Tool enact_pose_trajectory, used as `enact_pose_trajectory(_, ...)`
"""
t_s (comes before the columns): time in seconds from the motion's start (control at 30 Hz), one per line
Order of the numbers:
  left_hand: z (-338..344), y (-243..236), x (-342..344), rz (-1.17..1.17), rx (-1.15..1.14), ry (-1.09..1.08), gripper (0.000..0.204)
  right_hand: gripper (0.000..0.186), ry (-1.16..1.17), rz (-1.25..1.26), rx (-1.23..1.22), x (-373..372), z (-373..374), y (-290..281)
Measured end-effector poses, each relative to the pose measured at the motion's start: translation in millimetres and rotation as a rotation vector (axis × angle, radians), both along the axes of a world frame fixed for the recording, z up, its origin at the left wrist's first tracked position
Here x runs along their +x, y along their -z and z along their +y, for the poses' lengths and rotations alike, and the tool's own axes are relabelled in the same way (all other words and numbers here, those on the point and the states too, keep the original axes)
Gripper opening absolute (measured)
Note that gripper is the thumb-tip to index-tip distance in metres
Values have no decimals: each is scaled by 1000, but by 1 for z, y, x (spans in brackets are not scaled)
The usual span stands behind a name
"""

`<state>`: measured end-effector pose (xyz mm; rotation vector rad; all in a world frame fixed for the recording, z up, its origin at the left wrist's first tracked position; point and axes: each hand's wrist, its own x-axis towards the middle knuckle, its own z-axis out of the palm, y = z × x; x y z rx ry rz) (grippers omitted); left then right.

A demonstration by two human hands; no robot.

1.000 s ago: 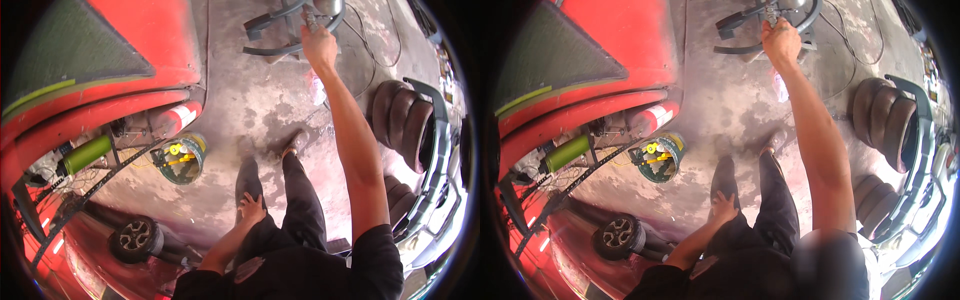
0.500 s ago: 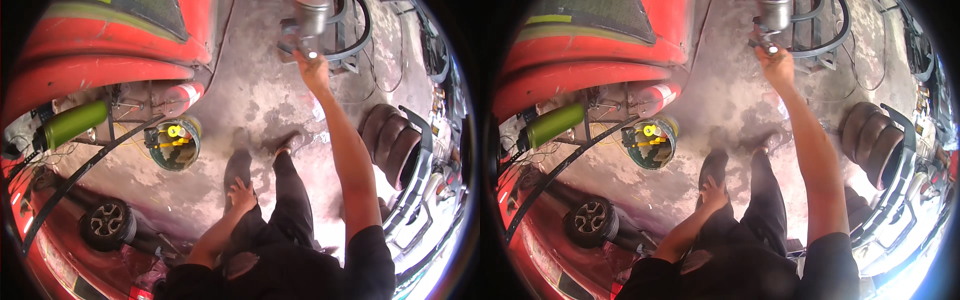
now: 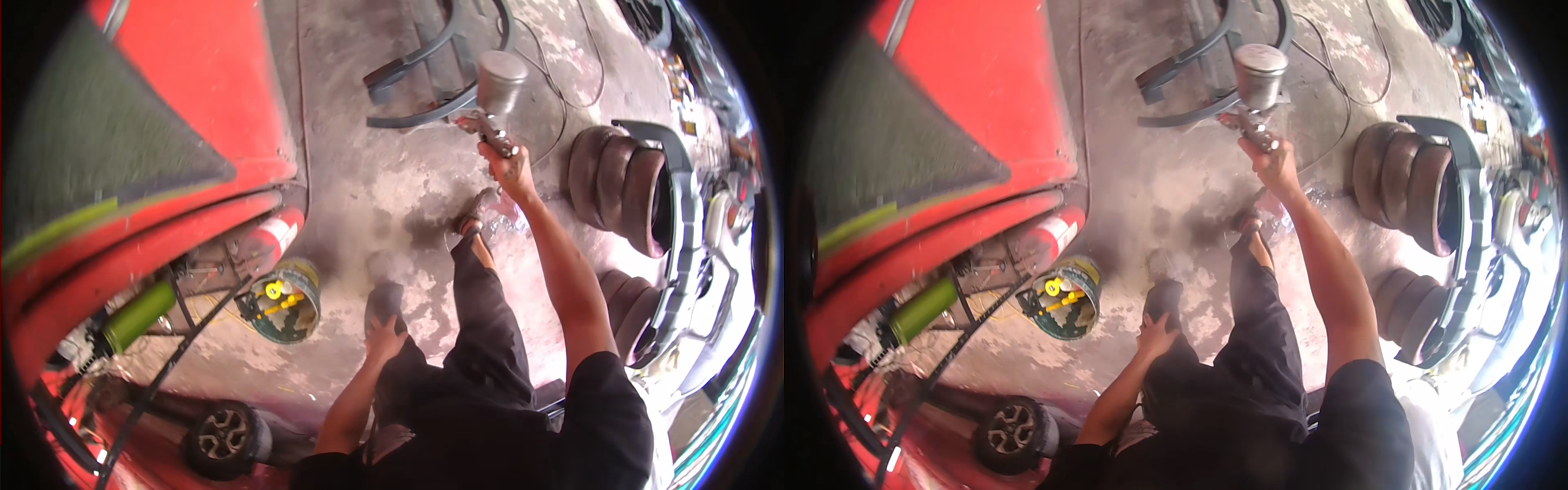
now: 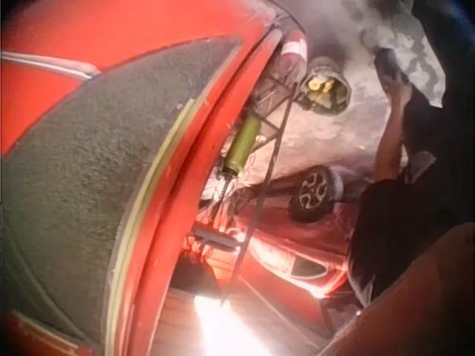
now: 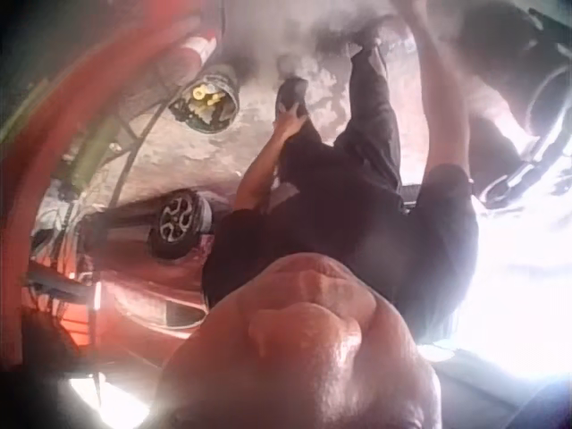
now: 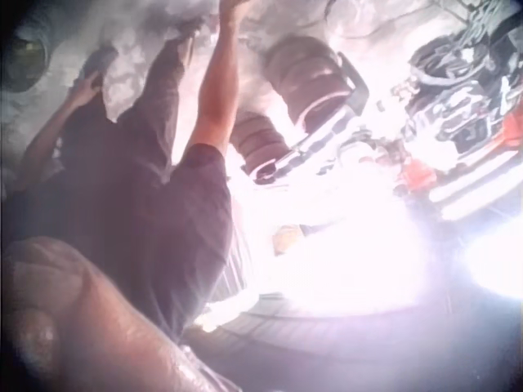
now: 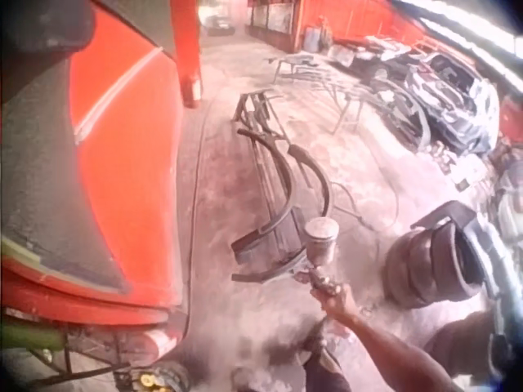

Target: The person uses a spray gun to apply paint to several curved metal car parts arranged on a stand. They move around the parts to cover different sides and angles, then briefly adjust the spray gun before continuing to paint other parts on the floor.

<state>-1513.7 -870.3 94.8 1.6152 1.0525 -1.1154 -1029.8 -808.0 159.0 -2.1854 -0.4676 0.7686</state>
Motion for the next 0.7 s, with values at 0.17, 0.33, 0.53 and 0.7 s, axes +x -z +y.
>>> enact_pose_trajectory(0.17,-24,7,24,-6,1,-54,72,36,-42,-248,62,117,2,37)
enact_pose_trajectory(0.33,-57,-37,80,112,-38,5,69,37,265,-405,186,228,25,47)
enact_pose_trajectory(0.53,-72,-59,155,116,4,174,69,31,169,-241,185,246,8,60)
enact_pose_trajectory(0.7,-46,-68,244,16,62,121,75,37,-269,201,122,209,-31,47)
